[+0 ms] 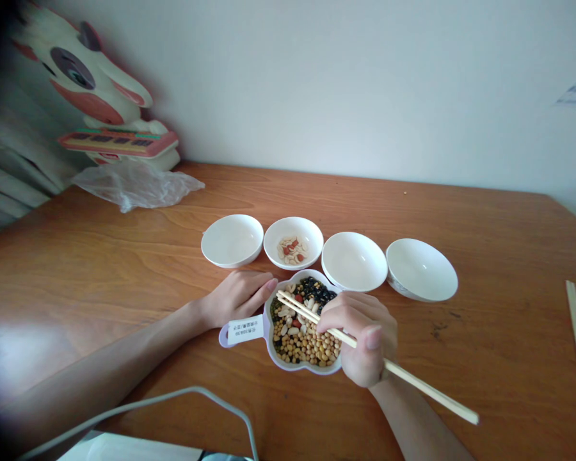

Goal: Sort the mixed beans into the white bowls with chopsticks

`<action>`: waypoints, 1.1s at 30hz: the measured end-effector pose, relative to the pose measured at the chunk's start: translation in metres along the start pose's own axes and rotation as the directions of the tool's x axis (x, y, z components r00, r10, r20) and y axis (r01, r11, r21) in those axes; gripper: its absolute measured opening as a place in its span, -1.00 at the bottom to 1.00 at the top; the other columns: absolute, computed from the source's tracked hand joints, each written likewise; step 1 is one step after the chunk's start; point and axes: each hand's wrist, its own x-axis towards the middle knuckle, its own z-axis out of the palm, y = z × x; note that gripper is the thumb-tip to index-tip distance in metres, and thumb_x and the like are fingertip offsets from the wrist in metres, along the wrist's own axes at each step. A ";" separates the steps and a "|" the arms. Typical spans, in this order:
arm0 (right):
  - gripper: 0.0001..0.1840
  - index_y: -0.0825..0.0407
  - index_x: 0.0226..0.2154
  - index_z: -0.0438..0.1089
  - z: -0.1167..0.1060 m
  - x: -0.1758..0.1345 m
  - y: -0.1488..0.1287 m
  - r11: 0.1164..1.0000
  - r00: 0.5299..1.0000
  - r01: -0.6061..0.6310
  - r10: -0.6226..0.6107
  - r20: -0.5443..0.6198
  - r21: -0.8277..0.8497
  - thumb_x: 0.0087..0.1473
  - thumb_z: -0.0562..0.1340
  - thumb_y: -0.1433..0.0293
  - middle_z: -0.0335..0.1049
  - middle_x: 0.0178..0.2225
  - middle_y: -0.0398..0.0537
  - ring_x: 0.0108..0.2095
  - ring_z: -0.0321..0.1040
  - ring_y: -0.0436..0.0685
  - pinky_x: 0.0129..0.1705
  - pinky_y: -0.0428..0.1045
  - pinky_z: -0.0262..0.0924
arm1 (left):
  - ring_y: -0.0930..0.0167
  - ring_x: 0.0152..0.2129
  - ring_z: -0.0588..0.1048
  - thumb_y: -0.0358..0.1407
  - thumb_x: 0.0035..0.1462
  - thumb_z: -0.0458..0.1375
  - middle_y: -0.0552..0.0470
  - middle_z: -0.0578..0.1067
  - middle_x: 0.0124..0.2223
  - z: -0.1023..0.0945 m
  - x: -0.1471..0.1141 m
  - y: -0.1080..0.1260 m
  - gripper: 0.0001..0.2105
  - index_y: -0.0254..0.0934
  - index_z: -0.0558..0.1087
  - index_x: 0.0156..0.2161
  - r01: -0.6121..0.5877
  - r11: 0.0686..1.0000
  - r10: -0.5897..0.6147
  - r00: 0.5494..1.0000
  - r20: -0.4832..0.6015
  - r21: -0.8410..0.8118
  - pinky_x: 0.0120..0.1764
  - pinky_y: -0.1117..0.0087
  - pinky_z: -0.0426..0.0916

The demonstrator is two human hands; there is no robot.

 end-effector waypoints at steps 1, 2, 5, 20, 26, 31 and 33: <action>-0.24 -0.03 -0.47 0.61 0.000 0.002 -0.001 0.999 0.998 -0.028 0.030 -0.062 0.037 0.41 -0.12 0.00 0.47 -0.58 -0.02 -0.58 0.38 0.13 -0.50 0.07 0.14 | 0.47 -0.49 0.35 -0.19 0.53 -0.19 0.07 0.42 -0.41 0.000 0.000 0.000 -0.62 -0.26 0.25 -0.35 -0.003 1.000 0.003 1.000 -0.003 -0.001 -0.34 0.39 0.20; -0.23 -0.04 -0.49 0.62 -0.001 0.004 -0.002 0.996 0.991 -0.051 0.059 -0.120 0.070 0.40 -0.12 -0.02 0.46 -0.59 -0.01 -0.58 0.38 0.14 -0.50 0.07 0.16 | 0.47 -0.50 0.33 -0.19 0.53 -0.19 0.08 0.40 -0.41 0.001 0.000 -0.001 -0.62 -0.25 0.24 -0.35 -0.005 1.000 0.005 1.000 -0.005 -0.001 -0.35 0.39 0.19; -0.20 -0.06 -0.53 0.62 -0.003 0.009 -0.001 0.989 0.963 -0.093 0.118 -0.244 0.111 0.37 -0.11 -0.07 0.45 -0.62 0.00 -0.56 0.39 0.16 -0.49 0.08 0.20 | 0.47 -0.50 0.31 -0.19 0.53 -0.19 0.08 0.39 -0.42 0.001 0.000 -0.001 -0.63 -0.24 0.22 -0.35 -0.009 1.000 0.009 1.000 -0.006 0.000 -0.34 0.39 0.19; -0.22 0.04 -0.55 0.52 -0.002 0.016 0.012 0.910 0.848 -0.410 0.405 -0.341 0.061 0.34 -0.08 -0.10 0.44 -0.62 -0.02 -0.62 0.22 0.04 -0.58 -0.03 0.00 | 0.48 -0.52 0.29 -0.20 0.52 -0.18 0.10 0.37 -0.43 0.002 -0.001 -0.002 -0.64 -0.25 0.22 -0.35 -0.012 1.000 0.013 1.000 -0.016 0.010 -0.37 0.39 0.17; -0.22 0.04 -0.56 0.51 -0.004 0.019 0.010 0.891 0.825 -0.437 0.450 -0.340 0.119 0.33 -0.08 -0.10 0.43 -0.62 -0.01 -0.61 0.23 0.04 -0.58 -0.02 0.01 | 0.48 -0.51 0.30 -0.20 0.53 -0.18 0.09 0.38 -0.43 0.001 -0.001 -0.001 -0.63 -0.25 0.22 -0.35 -0.014 1.000 0.014 1.000 -0.010 0.015 -0.35 0.39 0.18; -0.20 0.03 -0.60 0.50 -0.011 0.022 0.005 0.889 0.852 -0.429 0.458 -0.255 0.162 0.30 -0.07 -0.13 0.39 -0.65 -0.01 -0.61 0.24 0.06 -0.56 -0.01 0.06 | 0.48 -0.51 0.32 -0.20 0.53 -0.18 0.07 0.43 -0.41 0.001 -0.001 -0.001 -0.62 -0.26 0.25 -0.35 -0.011 1.000 0.012 1.000 -0.011 0.023 -0.35 0.38 0.18; -0.18 0.02 -0.62 0.49 -0.016 0.025 0.003 0.877 0.872 -0.440 0.468 -0.143 0.192 0.30 -0.09 -0.16 0.36 -0.66 -0.01 -0.61 0.23 0.07 -0.53 0.01 0.08 | 0.47 -0.51 0.33 -0.20 0.52 -0.18 0.07 0.43 -0.41 0.001 -0.001 -0.001 -0.62 -0.26 0.26 -0.35 -0.015 1.000 0.016 1.000 -0.018 0.022 -0.36 0.38 0.18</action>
